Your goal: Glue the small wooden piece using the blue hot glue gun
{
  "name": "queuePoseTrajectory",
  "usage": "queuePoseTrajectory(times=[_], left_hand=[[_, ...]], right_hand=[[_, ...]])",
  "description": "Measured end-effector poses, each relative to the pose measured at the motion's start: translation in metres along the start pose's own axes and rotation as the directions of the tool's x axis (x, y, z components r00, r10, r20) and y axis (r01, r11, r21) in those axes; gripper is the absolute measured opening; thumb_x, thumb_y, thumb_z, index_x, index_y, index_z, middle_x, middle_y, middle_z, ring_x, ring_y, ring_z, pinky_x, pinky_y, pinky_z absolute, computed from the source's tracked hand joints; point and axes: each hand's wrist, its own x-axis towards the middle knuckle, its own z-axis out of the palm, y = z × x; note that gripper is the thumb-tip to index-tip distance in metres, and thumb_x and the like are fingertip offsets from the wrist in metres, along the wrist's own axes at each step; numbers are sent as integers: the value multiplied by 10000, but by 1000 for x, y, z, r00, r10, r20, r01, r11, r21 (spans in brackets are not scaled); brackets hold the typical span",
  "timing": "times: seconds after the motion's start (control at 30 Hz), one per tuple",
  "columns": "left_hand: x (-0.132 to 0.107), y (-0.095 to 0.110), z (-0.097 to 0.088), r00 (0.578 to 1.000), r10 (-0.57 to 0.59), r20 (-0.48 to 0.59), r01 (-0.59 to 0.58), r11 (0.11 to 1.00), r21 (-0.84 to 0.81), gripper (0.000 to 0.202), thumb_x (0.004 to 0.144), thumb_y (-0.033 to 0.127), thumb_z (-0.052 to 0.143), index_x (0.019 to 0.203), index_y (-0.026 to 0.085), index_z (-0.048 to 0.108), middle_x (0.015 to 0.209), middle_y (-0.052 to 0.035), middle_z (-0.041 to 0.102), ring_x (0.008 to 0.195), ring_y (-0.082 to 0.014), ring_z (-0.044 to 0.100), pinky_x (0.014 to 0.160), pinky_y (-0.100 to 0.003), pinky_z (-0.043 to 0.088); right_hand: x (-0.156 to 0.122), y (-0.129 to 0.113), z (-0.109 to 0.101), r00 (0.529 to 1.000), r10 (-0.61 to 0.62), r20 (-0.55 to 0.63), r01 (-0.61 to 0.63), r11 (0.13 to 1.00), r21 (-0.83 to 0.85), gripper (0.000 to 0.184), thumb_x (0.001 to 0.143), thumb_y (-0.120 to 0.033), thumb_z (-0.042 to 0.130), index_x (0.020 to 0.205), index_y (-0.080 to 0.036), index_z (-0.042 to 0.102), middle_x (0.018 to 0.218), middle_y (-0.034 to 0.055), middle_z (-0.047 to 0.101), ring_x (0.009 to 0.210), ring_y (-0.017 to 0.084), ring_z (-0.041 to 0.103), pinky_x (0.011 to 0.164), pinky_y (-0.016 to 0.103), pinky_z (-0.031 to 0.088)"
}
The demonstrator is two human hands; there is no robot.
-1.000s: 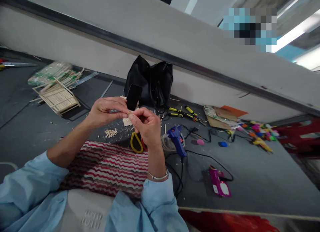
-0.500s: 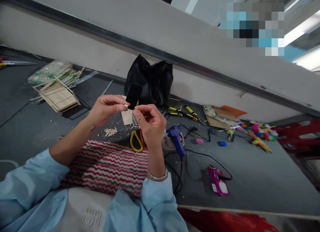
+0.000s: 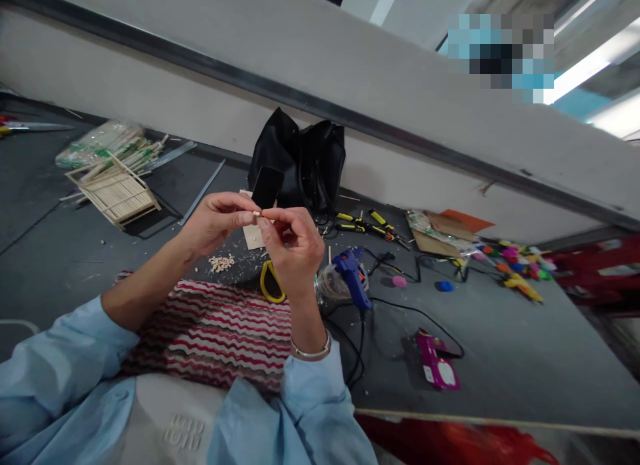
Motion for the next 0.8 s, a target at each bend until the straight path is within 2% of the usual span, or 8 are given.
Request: queuePoseTrajectory(times=[0.1,0.23,0.4,0.57,0.67,0.8], left_hand=[[0,0,0,1000,-16,-14,16,1000,-26,211,630,330,973,770,235,848,758,-9,777,699,-102,681,670,-219,534],[0,-1,2,995,-91,-50,83,987,-138,244,607,350,982,772,230,846,722,-5,769,681,-100,684,689,-223,550],[-1,-2,3,985,-169,-40,157,964,-213,265,577,317,998,757,207,837,766,-6,789,705,-91,696,723,-210,559],[0,-4,2,987,-161,-19,154,969,-195,274,563,306,1006,761,211,840,761,-4,791,699,-76,688,706,-185,547],[1,-5,2,991,-135,-13,131,979,-156,275,553,311,1007,756,225,842,759,-5,788,697,-88,683,692,-203,546],[0,-3,2,999,-23,-38,22,1000,-15,236,613,336,980,772,229,843,764,-12,776,704,-105,669,685,-235,535]], right_hand=[[0,1,0,999,34,12,-35,999,23,54,876,-288,750,901,-244,767,846,-18,714,643,102,602,585,246,516],[0,2,0,998,66,18,-66,997,28,90,868,-275,751,953,-253,770,822,-32,679,655,101,602,598,243,523],[1,5,1,1000,-22,13,22,1000,-15,93,879,-231,741,964,-253,771,836,-35,666,669,94,589,597,231,507],[1,4,1,998,-55,14,55,998,-25,81,896,-223,728,958,-254,770,849,-29,679,681,99,592,610,239,503],[0,3,1,1000,3,22,-4,999,37,67,884,-249,742,944,-255,772,848,-21,682,686,105,604,599,240,499],[-1,4,2,976,214,40,-217,954,208,126,870,-356,757,914,-238,758,768,-20,675,565,91,552,481,224,435]])
